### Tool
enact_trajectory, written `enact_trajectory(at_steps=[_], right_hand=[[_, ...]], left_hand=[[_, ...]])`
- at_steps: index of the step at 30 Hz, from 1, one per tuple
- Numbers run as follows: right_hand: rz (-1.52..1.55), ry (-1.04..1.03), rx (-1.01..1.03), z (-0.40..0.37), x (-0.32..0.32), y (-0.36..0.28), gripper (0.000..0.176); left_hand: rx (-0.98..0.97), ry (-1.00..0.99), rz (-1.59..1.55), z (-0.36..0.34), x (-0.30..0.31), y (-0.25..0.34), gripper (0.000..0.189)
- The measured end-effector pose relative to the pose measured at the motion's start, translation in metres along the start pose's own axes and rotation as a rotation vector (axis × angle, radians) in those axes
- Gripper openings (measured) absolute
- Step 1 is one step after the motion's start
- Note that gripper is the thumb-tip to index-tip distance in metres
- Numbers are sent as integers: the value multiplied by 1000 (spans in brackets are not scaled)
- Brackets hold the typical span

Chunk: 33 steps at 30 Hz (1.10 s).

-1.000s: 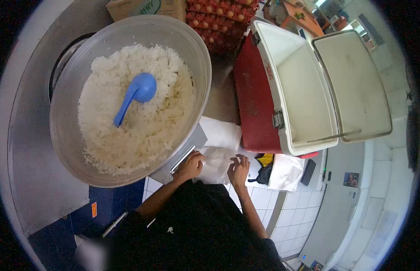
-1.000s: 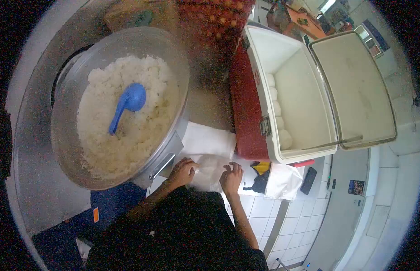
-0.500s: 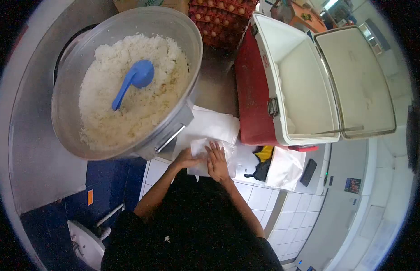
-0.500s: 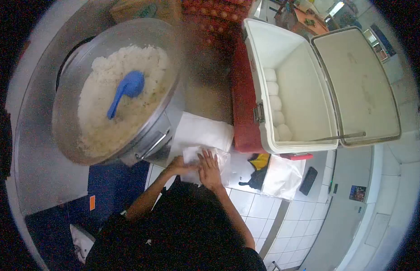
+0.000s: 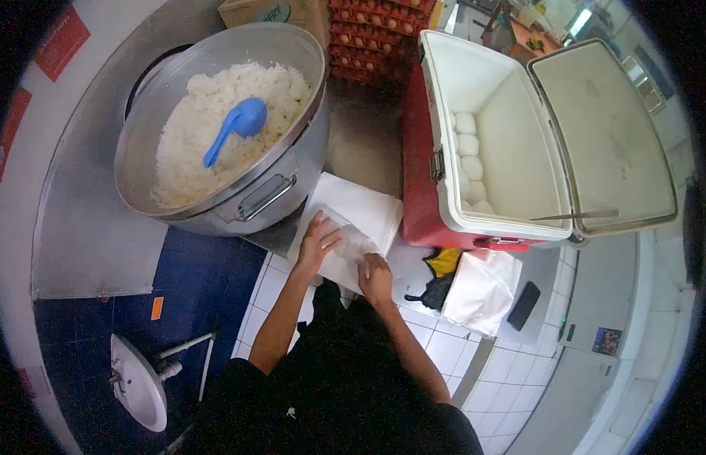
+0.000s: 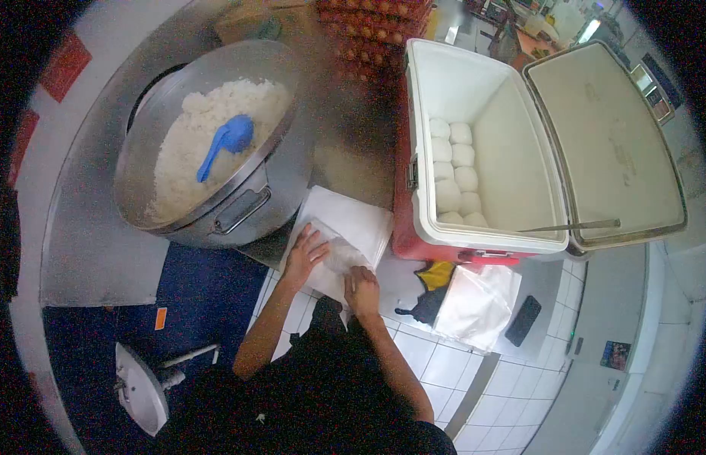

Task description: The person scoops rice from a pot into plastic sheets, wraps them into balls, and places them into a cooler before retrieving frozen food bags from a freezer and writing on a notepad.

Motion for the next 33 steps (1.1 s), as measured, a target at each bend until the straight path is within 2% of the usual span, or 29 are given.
enact_trajectory(at_steps=[1, 2, 3, 5, 6, 8, 10, 12, 14, 15, 17, 18, 22, 24, 25, 27, 28, 29, 31, 32, 33], right_hand=[[50, -57, -71, 5, 0, 4, 18], [59, 46, -97, 10, 3, 10, 16], [65, 49, -107, 13, 3, 12, 16], [-42, -15, -213, 23, 5, 21, 15], [-39, 51, -182, 21, -4, 36, 15], [-41, 39, -239, 18, -7, 45, 12], [-36, 30, -308, 12, -15, 58, 9], [-261, -9, -121, 3, -25, 51, 16], [-293, 43, -89, -10, -13, 28, 21], [-339, 89, -26, -11, -1, 12, 26], [-332, 121, -36, -15, 7, -5, 30], [-322, 149, -34, -15, 7, -11, 34], [-401, 143, -96, -12, -11, 1, 32], [-255, -53, -310, -6, -25, 29, 27], [-266, -54, -319, -2, -28, 40, 27], [-4, -252, -524, 4, -47, 72, 37], [-70, -254, -578, 12, -39, 73, 49], [-70, -247, -585, 22, -35, 68, 49], [-260, -317, -690, 38, -27, 63, 63], [-318, -202, -538, 47, -29, 60, 73], [-333, -211, -540, 51, -28, 60, 73]], left_hand=[[-72, -17, 298, 4, -3, 9, 49], [-136, -34, 598, 5, -7, 15, 49], [-128, -35, 608, 11, -1, 13, 49], [-398, -264, 1250, 24, -13, 19, 55], [-396, -269, 1256, 26, -11, 20, 55], [-491, -361, 1583, 24, -19, 19, 51], [-439, -356, 1634, 18, -22, 19, 47], [-371, -363, 1686, 6, -20, 13, 44], [-576, -446, 1638, -12, -29, 19, 42], [-576, -467, 1639, -12, -29, 22, 42], [-648, -507, 1807, -17, -23, 26, 42], [-595, -513, 1776, -13, -16, 28, 35], [-559, -613, 1727, 9, 2, 34, 23], [-576, -681, 1773, 27, 3, 28, 12], [-573, -691, 1761, 35, 1, 28, 12], [-180, -637, 1824, 60, 11, 18, 26], [-209, -619, 1913, 67, 2, 20, 42], [-210, -629, 1914, 69, -9, 18, 42], [-309, -612, 2123, 81, -25, 11, 52], [-558, -598, 2153, 80, -38, 12, 57], [-554, -596, 2137, 84, -45, 12, 57]])
Point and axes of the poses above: each hand's wrist, its own z-axis towards the middle knuckle, its own x-axis out of the back of the hand, y = z × x, the point moved 7 cm from there along z, towards the middle knuckle, and after that the axes turned 4 degrees about -y, right-handed, at the moved point
